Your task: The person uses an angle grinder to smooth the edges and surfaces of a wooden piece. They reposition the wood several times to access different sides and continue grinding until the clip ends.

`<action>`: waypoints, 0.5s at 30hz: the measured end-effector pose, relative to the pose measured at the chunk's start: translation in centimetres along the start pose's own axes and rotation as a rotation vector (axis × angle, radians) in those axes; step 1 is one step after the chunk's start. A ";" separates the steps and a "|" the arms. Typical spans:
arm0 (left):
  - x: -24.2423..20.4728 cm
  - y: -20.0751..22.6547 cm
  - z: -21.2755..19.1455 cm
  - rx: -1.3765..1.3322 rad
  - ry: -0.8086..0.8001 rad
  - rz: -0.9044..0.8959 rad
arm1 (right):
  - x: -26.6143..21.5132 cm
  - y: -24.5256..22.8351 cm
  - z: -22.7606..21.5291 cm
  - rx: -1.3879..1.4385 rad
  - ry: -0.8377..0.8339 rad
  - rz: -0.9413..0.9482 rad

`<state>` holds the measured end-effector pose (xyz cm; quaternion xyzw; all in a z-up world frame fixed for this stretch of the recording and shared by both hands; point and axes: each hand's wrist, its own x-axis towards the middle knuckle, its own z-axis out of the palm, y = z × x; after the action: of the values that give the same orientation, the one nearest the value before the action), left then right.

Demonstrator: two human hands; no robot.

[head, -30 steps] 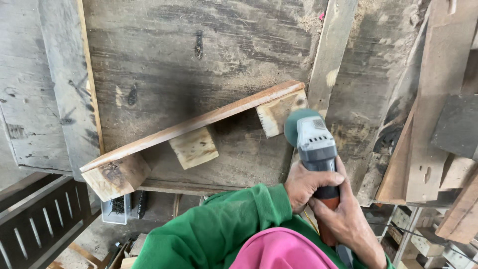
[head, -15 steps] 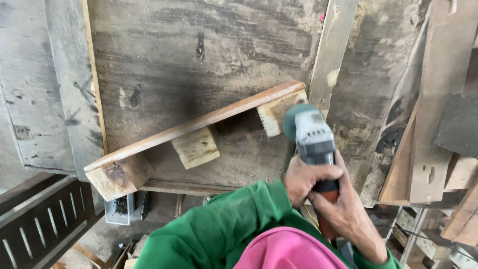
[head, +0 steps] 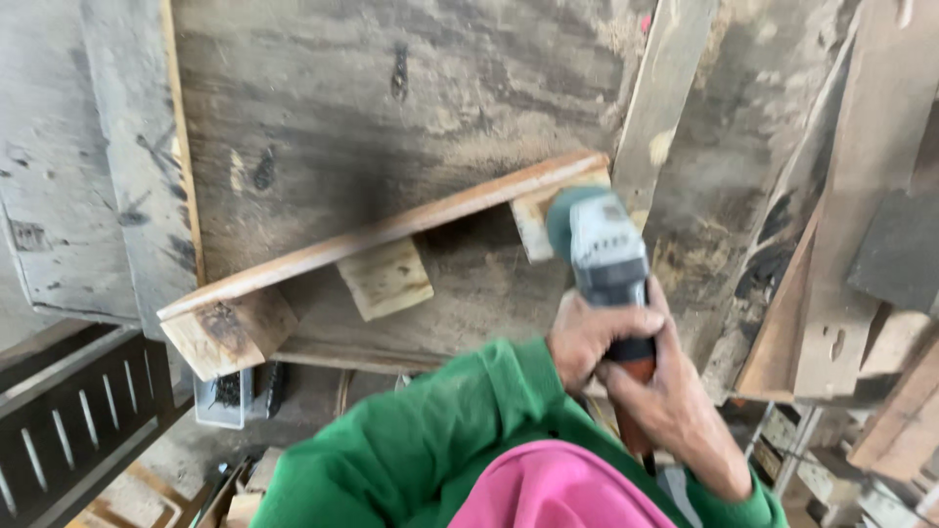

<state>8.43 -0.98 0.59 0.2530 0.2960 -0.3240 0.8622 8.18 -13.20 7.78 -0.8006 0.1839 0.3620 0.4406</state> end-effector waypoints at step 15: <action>-2.1 0.7 -1.5 0.031 0.045 0.033 | -0.6 -0.7 1.6 -0.156 -0.023 0.032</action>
<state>7.11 1.29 1.09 0.2783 0.3062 -0.3084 0.8566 7.52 -11.47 8.04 -0.8253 0.1630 0.3915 0.3729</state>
